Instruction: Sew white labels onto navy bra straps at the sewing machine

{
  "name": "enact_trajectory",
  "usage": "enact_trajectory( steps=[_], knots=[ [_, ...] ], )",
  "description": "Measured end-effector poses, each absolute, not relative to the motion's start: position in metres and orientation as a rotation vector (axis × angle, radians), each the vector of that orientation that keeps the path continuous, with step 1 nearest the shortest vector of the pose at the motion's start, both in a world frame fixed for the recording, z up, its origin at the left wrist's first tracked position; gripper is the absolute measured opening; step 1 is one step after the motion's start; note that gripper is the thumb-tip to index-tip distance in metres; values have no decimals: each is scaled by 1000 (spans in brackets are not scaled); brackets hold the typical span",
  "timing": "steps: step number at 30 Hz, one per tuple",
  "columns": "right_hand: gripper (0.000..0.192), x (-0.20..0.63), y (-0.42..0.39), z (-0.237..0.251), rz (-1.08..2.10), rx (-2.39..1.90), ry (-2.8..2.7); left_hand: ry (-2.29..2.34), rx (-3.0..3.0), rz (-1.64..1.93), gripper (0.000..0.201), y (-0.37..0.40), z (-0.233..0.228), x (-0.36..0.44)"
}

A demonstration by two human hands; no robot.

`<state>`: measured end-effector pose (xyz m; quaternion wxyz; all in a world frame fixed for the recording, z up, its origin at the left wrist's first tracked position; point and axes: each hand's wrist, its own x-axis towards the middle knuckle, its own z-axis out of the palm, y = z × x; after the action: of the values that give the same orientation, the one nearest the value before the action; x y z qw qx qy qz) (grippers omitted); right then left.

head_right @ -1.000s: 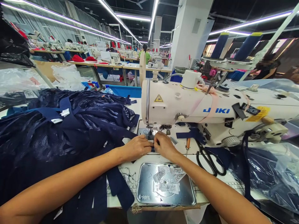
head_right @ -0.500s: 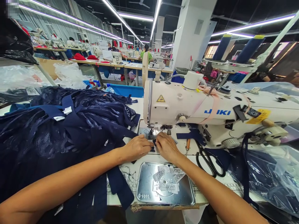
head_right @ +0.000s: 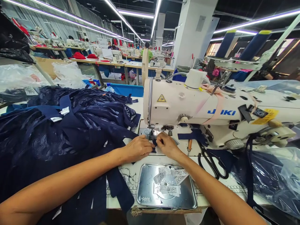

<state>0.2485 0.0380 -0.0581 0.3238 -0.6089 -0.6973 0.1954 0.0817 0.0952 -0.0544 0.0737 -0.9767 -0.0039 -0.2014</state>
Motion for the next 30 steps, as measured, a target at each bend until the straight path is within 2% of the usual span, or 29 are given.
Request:
enact_trajectory(
  steps=[4, 7, 20, 30],
  knots=[
    [16, 249, 36, -57, 502, -1573, -1806, -96, -2738, -732, 19, 94, -51, 77],
    [18, 248, 35, -57, 504, -1566, -1809, -132, -2582, -788, 18, 95, -48, 74],
    [17, 244, 33, -56, 455, -1609, -1836, 4, -2501, -645, 21, 95, -47, 83],
    [14, 248, 26, -52, 408, -1499, -1926, -43, -2552, -521, 14, 92, -49, 84]
  ],
)
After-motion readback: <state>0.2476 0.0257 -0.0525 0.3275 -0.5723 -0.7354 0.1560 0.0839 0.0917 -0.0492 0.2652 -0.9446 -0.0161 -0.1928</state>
